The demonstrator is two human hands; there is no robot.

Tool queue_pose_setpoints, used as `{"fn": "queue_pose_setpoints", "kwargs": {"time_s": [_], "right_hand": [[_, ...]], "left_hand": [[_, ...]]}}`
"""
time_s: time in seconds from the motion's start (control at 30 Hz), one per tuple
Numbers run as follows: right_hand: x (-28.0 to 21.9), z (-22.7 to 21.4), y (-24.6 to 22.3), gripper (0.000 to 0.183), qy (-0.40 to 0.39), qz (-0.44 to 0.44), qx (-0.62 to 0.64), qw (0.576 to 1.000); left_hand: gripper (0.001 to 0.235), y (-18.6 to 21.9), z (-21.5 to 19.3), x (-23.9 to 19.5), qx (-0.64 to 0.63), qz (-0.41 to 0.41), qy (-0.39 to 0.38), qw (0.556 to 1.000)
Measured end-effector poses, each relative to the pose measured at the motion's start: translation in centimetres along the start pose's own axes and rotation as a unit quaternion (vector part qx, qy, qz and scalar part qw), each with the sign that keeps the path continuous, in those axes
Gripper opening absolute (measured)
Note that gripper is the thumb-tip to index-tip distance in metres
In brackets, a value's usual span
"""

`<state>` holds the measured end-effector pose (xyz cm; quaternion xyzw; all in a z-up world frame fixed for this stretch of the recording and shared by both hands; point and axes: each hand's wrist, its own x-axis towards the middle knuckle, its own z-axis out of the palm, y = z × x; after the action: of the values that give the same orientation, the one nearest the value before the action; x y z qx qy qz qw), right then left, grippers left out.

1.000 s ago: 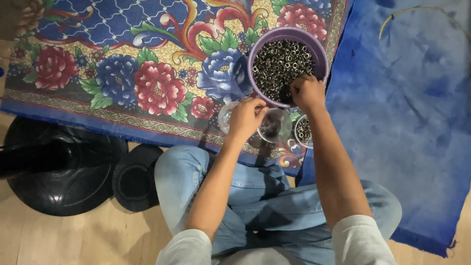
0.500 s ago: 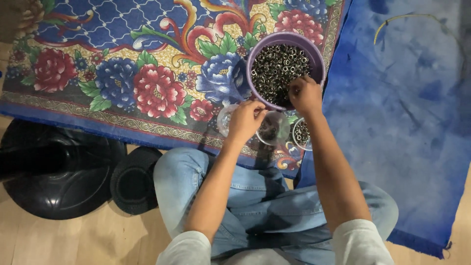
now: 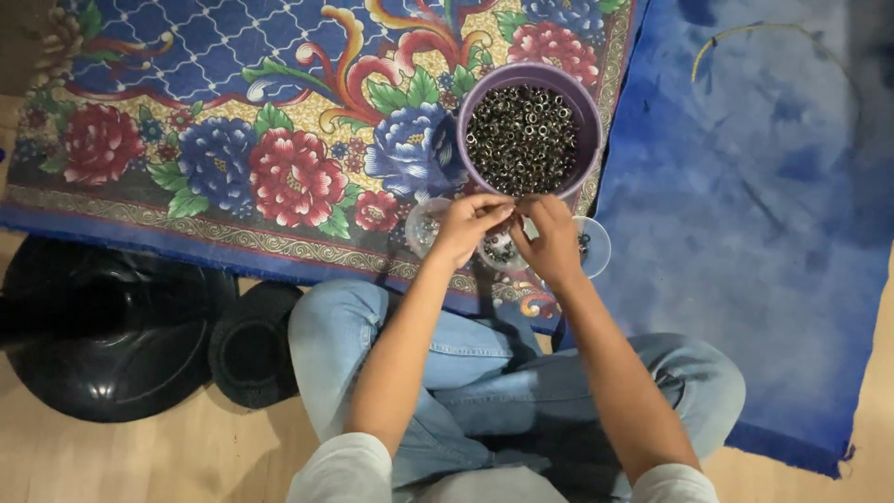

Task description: The person sits cross-legged on the floor and sorts small metal rings from a large purple bowl into two smaller clear bowls. They repeatedly pick up rings, separate them by hand, and place them into the respective bowls.

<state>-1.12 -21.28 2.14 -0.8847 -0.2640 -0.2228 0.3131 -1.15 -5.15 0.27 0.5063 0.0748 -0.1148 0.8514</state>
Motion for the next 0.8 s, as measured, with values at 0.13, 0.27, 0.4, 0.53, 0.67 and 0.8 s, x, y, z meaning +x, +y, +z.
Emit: {"fn": "queue_pose_setpoints", "kwargs": {"time_s": [0.13, 0.27, 0.4, 0.53, 0.67, 0.8], "right_hand": [[0.7, -1.2, -1.8, 0.01, 0.021, 0.039, 0.08, 0.996], [1.0, -2.4, -2.9, 0.027, 0.013, 0.09, 0.15, 0.984], [0.4, -2.2, -2.2, 0.023, 0.025, 0.107, 0.171, 0.979], [0.9, -2.5, -2.8, 0.024, 0.035, 0.139, 0.222, 0.964], [1.0, -2.9, -2.5, 0.021, 0.032, 0.172, 0.287, 0.942], [0.8, -2.6, -2.4, 0.017, 0.025, 0.18, 0.298, 0.937]], "left_hand": [[0.026, -1.8, -0.6, 0.4, -0.099, -0.022, -0.024, 0.995], [0.026, -4.3, -1.9, 1.3, -0.167, -0.047, -0.053, 0.983], [0.024, -4.4, -2.0, 1.6, -0.186, -0.049, -0.079, 0.978], [0.025, -5.3, -2.5, 2.0, -0.193, -0.048, -0.069, 0.978], [0.02, -6.3, -2.9, 2.8, -0.189, -0.026, -0.076, 0.979], [0.018, -5.7, -2.7, 2.8, -0.17, -0.011, -0.071, 0.983]]}}
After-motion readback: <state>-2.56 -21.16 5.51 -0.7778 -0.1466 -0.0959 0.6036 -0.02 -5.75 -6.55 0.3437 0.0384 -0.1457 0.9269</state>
